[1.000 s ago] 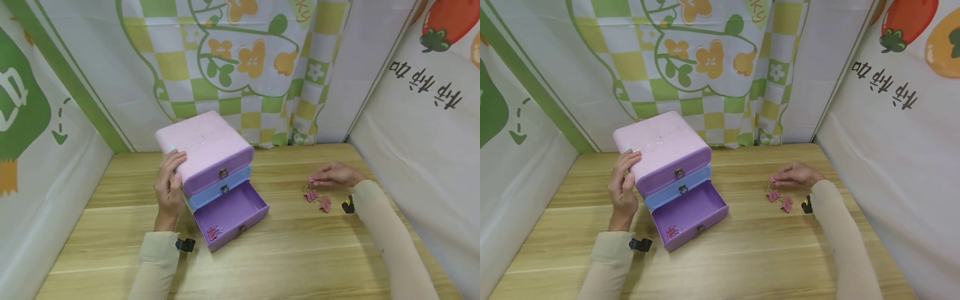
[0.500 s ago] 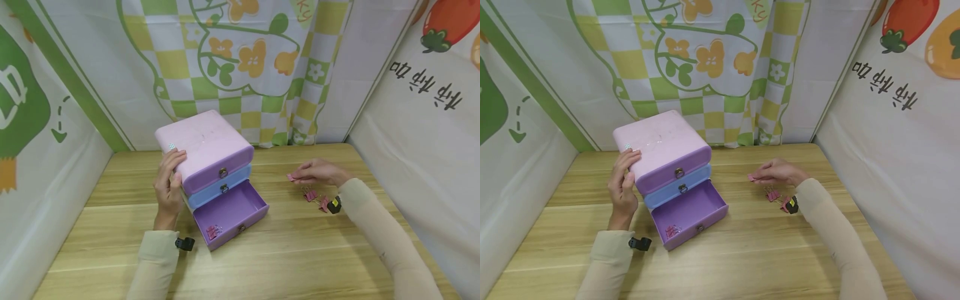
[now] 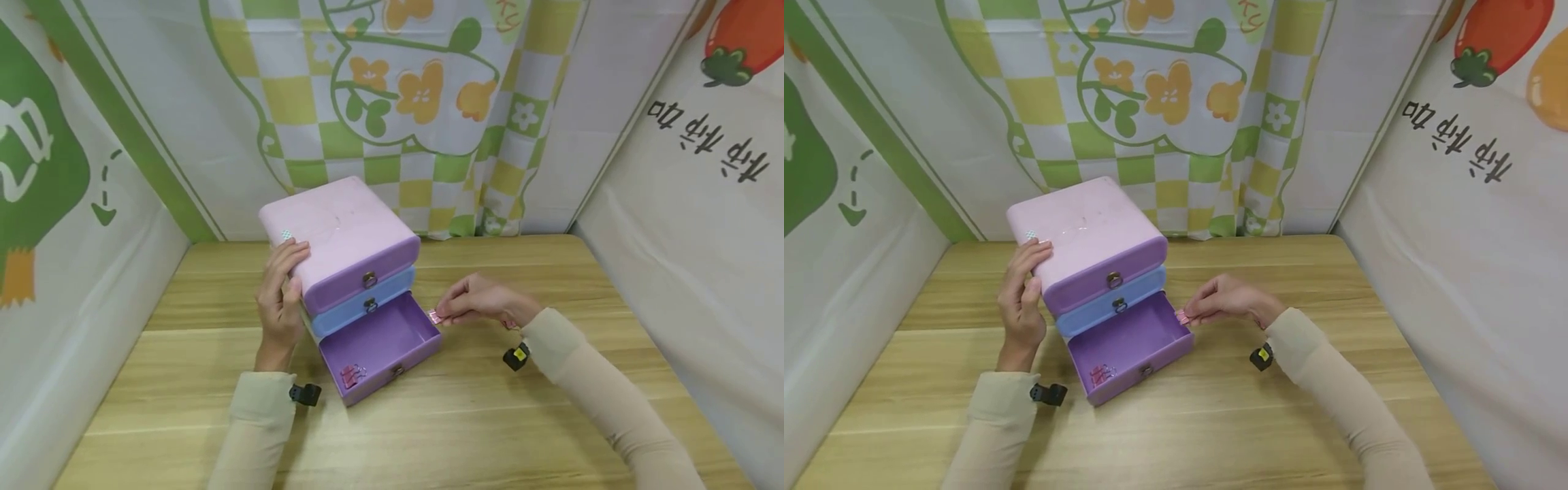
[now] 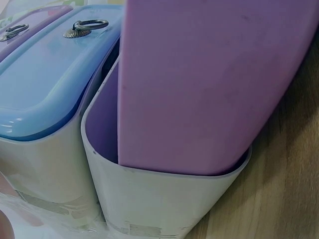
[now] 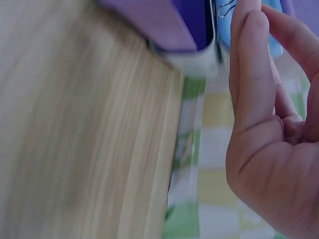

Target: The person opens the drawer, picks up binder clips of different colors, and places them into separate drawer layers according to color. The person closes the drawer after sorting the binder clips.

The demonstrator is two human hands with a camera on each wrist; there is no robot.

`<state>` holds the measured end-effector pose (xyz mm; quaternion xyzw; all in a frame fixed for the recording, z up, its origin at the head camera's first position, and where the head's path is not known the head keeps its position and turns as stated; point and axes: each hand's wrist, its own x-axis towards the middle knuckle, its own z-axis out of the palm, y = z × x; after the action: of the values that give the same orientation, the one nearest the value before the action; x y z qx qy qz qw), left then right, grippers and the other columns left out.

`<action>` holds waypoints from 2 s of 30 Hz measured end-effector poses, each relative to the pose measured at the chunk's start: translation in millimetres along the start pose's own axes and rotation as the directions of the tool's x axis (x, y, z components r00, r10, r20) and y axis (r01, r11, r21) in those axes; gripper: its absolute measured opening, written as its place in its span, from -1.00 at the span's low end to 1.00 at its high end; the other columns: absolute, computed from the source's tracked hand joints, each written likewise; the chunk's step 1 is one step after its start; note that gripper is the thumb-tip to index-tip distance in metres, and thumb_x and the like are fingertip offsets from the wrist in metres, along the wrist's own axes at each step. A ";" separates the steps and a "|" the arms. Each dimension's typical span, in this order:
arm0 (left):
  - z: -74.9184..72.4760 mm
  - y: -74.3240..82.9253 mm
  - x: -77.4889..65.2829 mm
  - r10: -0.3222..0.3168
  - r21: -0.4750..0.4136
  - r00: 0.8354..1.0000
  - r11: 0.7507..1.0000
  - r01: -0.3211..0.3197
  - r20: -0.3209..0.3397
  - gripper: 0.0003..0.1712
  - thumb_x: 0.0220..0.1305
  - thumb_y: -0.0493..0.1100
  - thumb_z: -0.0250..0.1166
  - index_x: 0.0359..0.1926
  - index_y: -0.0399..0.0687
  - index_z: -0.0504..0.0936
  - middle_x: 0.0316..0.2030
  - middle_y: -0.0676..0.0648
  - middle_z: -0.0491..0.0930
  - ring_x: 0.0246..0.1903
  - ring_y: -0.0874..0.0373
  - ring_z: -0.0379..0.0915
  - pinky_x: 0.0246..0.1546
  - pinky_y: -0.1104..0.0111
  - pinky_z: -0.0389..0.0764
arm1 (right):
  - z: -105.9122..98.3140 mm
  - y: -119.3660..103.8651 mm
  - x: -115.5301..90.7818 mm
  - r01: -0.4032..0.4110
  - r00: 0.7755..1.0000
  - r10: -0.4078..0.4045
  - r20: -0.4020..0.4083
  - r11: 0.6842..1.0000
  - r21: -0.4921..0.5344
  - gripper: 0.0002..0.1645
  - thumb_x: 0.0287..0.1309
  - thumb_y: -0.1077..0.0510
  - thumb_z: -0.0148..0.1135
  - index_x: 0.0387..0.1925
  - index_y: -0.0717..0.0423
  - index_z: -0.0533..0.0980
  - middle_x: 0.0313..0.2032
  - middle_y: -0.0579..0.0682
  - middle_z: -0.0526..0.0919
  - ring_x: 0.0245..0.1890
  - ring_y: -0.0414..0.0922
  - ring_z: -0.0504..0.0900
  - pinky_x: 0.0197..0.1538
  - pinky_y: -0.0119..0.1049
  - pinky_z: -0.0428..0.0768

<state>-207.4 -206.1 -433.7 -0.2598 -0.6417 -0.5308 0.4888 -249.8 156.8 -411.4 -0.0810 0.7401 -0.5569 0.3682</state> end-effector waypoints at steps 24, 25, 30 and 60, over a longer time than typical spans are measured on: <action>1.0 -2.6 1.4 0.022 0.010 1.000 1.000 -0.022 -0.008 -0.50 0.34 -0.18 0.02 0.04 -0.48 0.69 0.08 -0.45 0.69 0.35 -0.20 0.50 0.57 -0.06 0.36 | 137.9 -17.8 46.0 0.177 0.984 -0.181 0.006 0.955 -0.240 -0.81 0.34 0.38 0.24 -0.16 0.40 0.74 -0.30 0.20 0.86 -0.31 -0.02 0.87 -0.16 -0.27 0.87; 1.3 -2.2 1.6 0.023 0.010 1.000 1.000 -0.023 -0.007 -0.50 0.34 -0.18 0.01 0.03 -0.48 0.69 0.08 -0.45 0.69 0.35 -0.20 0.50 0.57 -0.06 0.36 | 141.9 -17.8 47.4 0.175 0.983 -0.182 -0.004 0.952 -0.250 -0.82 0.34 0.38 0.26 -0.17 0.40 0.74 -0.31 0.19 0.86 -0.32 -0.01 0.87 -0.17 -0.26 0.87; 0.6 -1.5 1.9 0.018 0.009 1.000 1.000 -0.018 -0.009 -0.50 0.34 -0.19 0.01 0.03 -0.49 0.69 0.08 -0.45 0.69 0.36 -0.19 0.50 0.58 -0.06 0.35 | 159.2 -18.9 53.2 0.202 0.975 -0.223 -0.018 0.911 -0.360 -0.85 0.31 0.37 0.31 -0.22 0.35 0.76 -0.36 0.15 0.86 -0.37 -0.01 0.87 -0.25 -0.28 0.86; 1.8 1.4 2.0 0.011 0.013 1.000 1.000 -0.011 -0.007 -0.51 0.30 -0.24 -0.02 0.02 -0.52 0.67 0.07 -0.46 0.67 0.38 -0.14 0.49 0.59 -0.02 0.36 | 102.5 -31.8 18.4 0.304 0.914 -0.405 -0.021 0.719 -0.625 -0.75 0.20 0.29 0.41 -0.12 0.38 0.74 -0.18 0.21 0.86 -0.18 -0.02 0.86 -0.12 -0.35 0.84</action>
<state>-207.7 -204.3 -431.3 -0.2583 -0.6421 -0.5248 0.4955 -207.2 57.0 -402.7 -0.2919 0.8763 -0.3529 0.1492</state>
